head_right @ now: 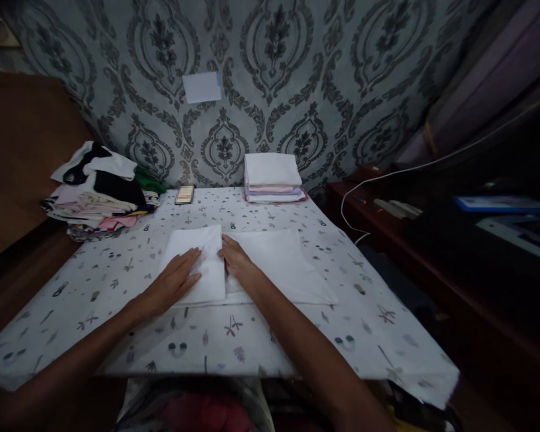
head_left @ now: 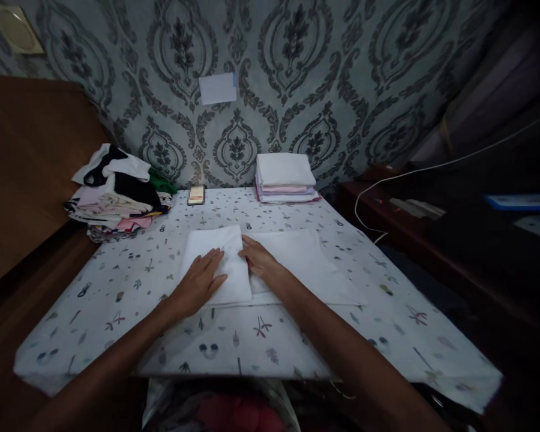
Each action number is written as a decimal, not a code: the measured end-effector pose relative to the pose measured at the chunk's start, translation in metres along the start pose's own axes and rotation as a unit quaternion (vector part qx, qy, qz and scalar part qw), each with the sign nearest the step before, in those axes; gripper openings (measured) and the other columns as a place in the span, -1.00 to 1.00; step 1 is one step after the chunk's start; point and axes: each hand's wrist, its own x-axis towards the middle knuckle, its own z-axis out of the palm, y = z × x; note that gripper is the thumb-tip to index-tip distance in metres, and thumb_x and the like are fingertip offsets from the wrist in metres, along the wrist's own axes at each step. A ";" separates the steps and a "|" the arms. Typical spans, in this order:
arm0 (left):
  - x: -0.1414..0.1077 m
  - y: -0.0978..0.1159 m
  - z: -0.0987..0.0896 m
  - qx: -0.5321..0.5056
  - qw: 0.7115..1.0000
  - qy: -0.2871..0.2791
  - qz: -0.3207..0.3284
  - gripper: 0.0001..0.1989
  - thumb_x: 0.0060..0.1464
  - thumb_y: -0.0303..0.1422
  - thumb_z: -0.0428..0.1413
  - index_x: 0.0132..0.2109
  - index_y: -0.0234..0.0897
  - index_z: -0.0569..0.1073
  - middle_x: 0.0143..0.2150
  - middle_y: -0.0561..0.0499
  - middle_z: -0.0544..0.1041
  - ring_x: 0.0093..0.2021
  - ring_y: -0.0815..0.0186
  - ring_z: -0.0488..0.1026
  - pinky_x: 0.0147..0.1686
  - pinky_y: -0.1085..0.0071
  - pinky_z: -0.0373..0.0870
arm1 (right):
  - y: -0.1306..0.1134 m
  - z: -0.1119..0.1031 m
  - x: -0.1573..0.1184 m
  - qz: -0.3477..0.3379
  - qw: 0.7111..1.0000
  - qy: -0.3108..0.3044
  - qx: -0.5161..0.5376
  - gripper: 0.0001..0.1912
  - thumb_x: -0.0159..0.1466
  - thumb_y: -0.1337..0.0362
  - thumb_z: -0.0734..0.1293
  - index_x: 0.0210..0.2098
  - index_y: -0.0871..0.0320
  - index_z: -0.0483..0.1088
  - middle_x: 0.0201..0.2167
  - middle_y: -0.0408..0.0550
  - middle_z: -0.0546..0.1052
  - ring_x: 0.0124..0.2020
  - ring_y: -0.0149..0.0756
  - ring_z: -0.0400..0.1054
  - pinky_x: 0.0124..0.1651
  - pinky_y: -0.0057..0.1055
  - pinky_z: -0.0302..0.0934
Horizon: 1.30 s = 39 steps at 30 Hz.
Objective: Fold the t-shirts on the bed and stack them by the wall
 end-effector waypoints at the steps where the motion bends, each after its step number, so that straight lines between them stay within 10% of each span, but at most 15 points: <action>1: 0.000 0.001 0.002 -0.004 1.000 -0.024 -0.004 -0.36 0.36 -0.01 -0.26 0.44 -0.20 0.00 0.49 -0.14 0.02 0.48 0.17 -0.08 0.41 0.07 -0.08 | -0.001 -0.003 0.001 0.010 1.000 0.017 -0.017 -0.24 -0.18 0.60 0.24 0.04 0.11 0.37 -0.33 -0.12 0.58 -0.37 -0.29 0.46 -0.47 -0.50 0.31; 7: 0.026 -0.033 -0.005 -0.028 0.999 -0.006 -0.015 -0.40 0.33 -0.04 -0.20 0.35 -0.27 0.20 0.44 -0.17 0.16 0.44 0.15 0.06 0.37 0.16 0.02 | 0.002 -0.009 0.004 0.008 0.993 0.046 -0.105 -0.28 -0.12 0.52 0.24 0.08 0.10 0.36 -0.38 -0.15 0.54 -0.48 -0.34 0.36 -0.49 -0.45 0.26; 11: 0.073 -0.083 -0.030 -0.026 0.994 0.068 -0.078 -0.53 0.24 -0.23 -0.09 0.18 -0.37 0.36 0.22 -0.27 0.41 0.25 0.05 0.30 0.25 0.08 0.18 | -0.001 -0.006 -0.001 -0.060 0.969 0.093 -0.222 -0.28 -0.02 0.46 0.27 0.17 0.08 0.30 -0.18 -0.04 0.55 -0.19 -0.17 0.44 -0.16 -0.23 0.37; 17: 0.107 -0.123 -0.041 -0.068 0.993 0.047 -0.081 -0.82 -0.02 -0.25 0.08 -0.33 -0.27 0.46 -0.32 -0.06 0.52 -0.22 0.15 0.41 -0.11 0.25 0.34 | 0.003 0.018 -0.014 -0.249 0.809 0.056 -0.529 -0.44 0.28 0.30 0.23 0.27 0.08 0.26 0.39 0.05 0.15 0.42 -0.03 -0.08 0.42 -0.03 -0.19; 24: 0.105 -0.126 -0.029 -0.134 0.988 0.051 -0.051 -0.75 0.08 -0.16 0.01 -0.30 -0.27 0.39 -0.39 0.05 0.46 -0.36 0.31 0.35 -0.34 0.44 0.26 | 0.033 0.030 0.006 -0.177 0.714 0.031 -0.677 -0.41 0.41 0.10 0.15 0.36 0.20 0.13 0.45 0.16 0.02 0.49 -0.08 -0.28 0.44 0.00 -0.44; 34: 0.100 -0.138 -0.036 -0.054 0.995 0.067 -0.055 -0.70 0.24 -0.17 -0.06 -0.27 -0.24 0.46 -0.46 0.01 0.35 -0.27 0.17 0.29 -0.16 0.30 0.19 | 0.038 0.025 0.010 -0.187 0.684 0.034 -0.705 -0.40 0.43 0.03 0.10 0.37 0.15 0.12 0.45 0.11 0.04 0.49 -0.09 -0.27 0.43 0.03 -0.38; 39: 0.070 -0.114 -0.041 0.028 0.995 0.091 -0.037 -0.63 0.26 -0.18 -0.06 0.05 -0.30 0.41 -0.03 -0.19 0.44 0.03 0.04 0.26 0.05 0.12 0.17 | 0.041 0.022 0.013 -0.191 0.701 0.025 -0.687 -0.39 0.42 0.03 0.11 0.36 0.20 0.13 0.46 0.14 0.01 0.49 -0.06 -0.30 0.43 0.05 -0.43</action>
